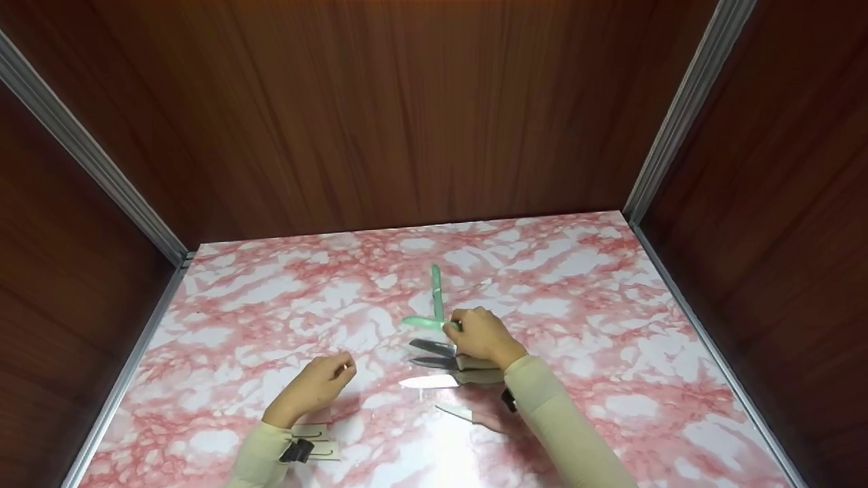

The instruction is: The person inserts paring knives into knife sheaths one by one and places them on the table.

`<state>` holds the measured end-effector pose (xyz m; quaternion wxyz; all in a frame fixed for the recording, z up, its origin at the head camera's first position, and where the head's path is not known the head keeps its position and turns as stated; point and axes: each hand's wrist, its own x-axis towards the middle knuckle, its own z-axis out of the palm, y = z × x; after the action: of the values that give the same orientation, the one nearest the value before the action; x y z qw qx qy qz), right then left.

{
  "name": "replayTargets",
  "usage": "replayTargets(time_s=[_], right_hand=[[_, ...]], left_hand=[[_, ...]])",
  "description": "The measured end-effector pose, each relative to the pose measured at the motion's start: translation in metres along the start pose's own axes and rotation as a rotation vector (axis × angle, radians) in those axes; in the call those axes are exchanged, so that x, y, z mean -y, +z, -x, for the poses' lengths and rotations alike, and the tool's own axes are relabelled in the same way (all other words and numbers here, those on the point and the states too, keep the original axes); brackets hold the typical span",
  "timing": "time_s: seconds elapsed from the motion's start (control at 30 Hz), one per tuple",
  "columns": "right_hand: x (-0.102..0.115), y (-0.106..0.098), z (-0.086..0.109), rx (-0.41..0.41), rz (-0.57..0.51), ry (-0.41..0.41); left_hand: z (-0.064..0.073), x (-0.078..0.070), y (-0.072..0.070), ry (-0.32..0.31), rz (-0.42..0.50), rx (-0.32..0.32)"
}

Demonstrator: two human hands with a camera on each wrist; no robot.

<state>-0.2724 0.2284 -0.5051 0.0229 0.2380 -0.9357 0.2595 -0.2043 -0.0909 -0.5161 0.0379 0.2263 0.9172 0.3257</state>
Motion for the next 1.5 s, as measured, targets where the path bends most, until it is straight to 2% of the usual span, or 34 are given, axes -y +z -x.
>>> replayTargets(time_s=[0.17,0.37,0.5,0.63,0.9,1.0,1.1,1.3,1.5], right_hand=[[-0.013,0.004,-0.010,-0.024,-0.040,0.116],[-0.033,0.007,-0.019,-0.035,-0.055,0.287],[-0.046,0.006,-0.022,-0.030,-0.069,0.412],[-0.055,0.005,-0.025,-0.022,-0.099,0.500],[-0.063,0.010,-0.037,-0.056,-0.082,0.578],[-0.062,0.014,-0.042,-0.056,-0.075,0.600],[-0.060,0.017,-0.046,-0.042,-0.048,0.608],[-0.056,0.022,-0.053,-0.030,0.087,0.630],[-0.051,0.030,-0.060,-0.033,0.057,0.612]], left_hand=[[0.009,0.015,-0.005,-0.044,0.004,0.050],[0.020,0.031,-0.013,-0.084,-0.024,0.020],[0.024,0.036,-0.013,-0.097,-0.009,0.028],[0.027,0.037,-0.013,-0.109,-0.004,0.032],[0.029,0.041,-0.016,-0.111,-0.001,0.034],[0.032,0.043,-0.019,-0.133,0.009,0.034],[0.037,0.046,-0.022,-0.157,0.015,0.029],[0.040,0.049,-0.026,-0.166,0.013,0.028],[0.043,0.052,-0.028,-0.186,-0.001,0.016]])
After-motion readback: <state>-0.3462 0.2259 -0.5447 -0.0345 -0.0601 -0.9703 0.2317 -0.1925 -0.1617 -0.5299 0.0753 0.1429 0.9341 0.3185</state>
